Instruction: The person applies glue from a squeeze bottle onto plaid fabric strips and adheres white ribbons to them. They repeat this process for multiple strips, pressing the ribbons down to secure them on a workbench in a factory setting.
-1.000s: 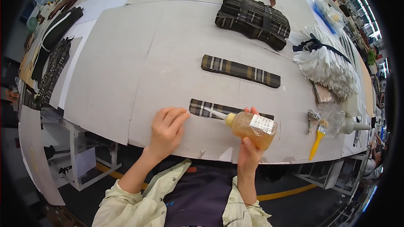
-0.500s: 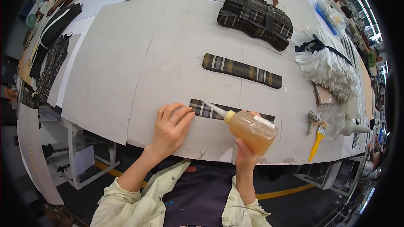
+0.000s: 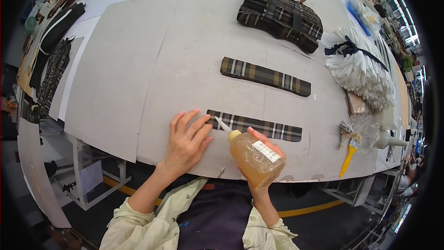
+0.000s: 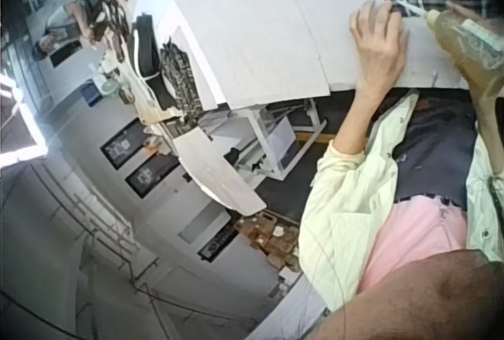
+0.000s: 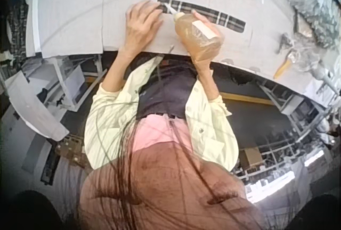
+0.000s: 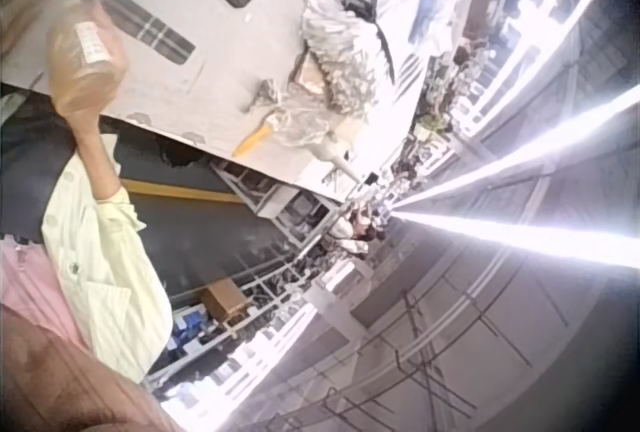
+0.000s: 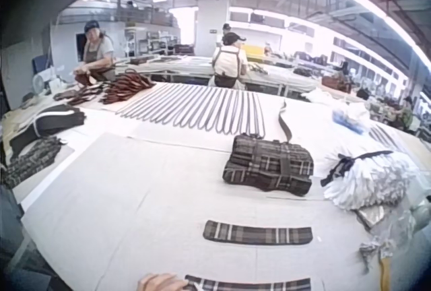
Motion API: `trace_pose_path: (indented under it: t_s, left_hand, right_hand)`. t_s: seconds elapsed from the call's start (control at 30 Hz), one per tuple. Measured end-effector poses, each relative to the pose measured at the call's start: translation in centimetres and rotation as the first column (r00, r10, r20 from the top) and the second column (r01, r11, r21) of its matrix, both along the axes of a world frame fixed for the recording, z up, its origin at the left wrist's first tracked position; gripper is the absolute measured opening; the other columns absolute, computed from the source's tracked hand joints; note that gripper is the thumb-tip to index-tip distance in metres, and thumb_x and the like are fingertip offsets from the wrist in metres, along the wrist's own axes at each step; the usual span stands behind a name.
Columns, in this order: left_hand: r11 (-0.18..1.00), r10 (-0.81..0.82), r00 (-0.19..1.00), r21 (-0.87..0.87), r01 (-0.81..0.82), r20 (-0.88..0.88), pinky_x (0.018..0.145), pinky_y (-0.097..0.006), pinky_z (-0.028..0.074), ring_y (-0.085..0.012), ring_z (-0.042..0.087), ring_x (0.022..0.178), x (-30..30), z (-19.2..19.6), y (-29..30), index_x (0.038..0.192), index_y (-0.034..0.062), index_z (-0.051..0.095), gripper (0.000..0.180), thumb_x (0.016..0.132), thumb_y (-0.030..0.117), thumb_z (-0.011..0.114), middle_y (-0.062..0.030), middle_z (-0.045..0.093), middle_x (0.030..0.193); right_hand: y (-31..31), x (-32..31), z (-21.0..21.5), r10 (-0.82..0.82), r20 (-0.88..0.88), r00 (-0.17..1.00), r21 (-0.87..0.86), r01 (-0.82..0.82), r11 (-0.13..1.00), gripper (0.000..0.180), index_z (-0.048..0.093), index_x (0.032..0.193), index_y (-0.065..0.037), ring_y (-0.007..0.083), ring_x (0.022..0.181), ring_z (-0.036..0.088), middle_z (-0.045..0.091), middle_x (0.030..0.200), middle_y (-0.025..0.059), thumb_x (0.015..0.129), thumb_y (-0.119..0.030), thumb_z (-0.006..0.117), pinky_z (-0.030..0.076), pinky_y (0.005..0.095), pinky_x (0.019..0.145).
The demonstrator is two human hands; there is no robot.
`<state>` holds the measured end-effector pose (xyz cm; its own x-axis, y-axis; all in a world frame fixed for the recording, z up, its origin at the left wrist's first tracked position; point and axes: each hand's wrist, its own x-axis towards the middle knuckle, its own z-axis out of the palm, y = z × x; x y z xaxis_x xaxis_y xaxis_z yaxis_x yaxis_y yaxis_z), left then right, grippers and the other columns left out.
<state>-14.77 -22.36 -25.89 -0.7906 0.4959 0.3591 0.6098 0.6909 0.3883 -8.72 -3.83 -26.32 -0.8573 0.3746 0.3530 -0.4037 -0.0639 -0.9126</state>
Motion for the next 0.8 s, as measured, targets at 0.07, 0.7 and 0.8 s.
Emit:
trace_pose_path:
  t_s: [0.07, 0.7, 0.8]
  left_hand:
    - [1.0, 0.006, 1.0, 0.003, -0.006, 0.007, 0.106, -0.051, 0.032, -0.0312, 0.047, 0.126, 0.0, 0.0, 0.0, 0.107, 0.004, 0.063, 0.032, 0.078, 0.011, 0.073, -0.0084, 0.06, 0.126]
    - [0.999, 0.031, 0.999, -0.044, -0.033, -0.039, 0.107, -0.052, 0.031, -0.0295, 0.049, 0.123, 0.0, 0.1, 0.3, 0.108, 0.0032, 0.065, 0.032, 0.079, 0.015, 0.073, -0.0058, 0.062, 0.123]
    - [0.998, 0.035, 0.998, -0.05, -0.037, -0.044, 0.107, -0.052, 0.03, -0.0292, 0.049, 0.123, 0.1, 0.0, 0.2, 0.109, 0.0036, 0.065, 0.032, 0.079, 0.015, 0.073, -0.0056, 0.062, 0.123]
  right_hand:
    - [0.3, 0.0, 0.5, 0.027, 0.062, 0.998, 0.053, -0.03, 0.998, 0.065, 0.051, 0.112, -0.001, 0.0373, 0.115, 0.059, 0.06, 0.123, 0.0252, 0.066, -0.022, 0.091, 0.048, 0.0451, 0.099]
    - [0.8, 1.1, 0.9, 0.164, 0.225, 0.96, 0.184, -0.207, 0.961, 0.052, 0.048, 0.113, 0.003, 0.0434, 0.121, 0.053, 0.052, 0.128, 0.0365, 0.075, -0.009, 0.082, 0.043, 0.0491, 0.102]
    - [0.6, 0.9, 0.7, 0.216, 0.133, 0.967, 0.22, -0.241, 0.945, 0.053, 0.046, 0.116, 0.002, 0.0468, 0.125, 0.051, 0.05, 0.13, 0.037, 0.078, -0.011, 0.081, 0.04, 0.0533, 0.106]
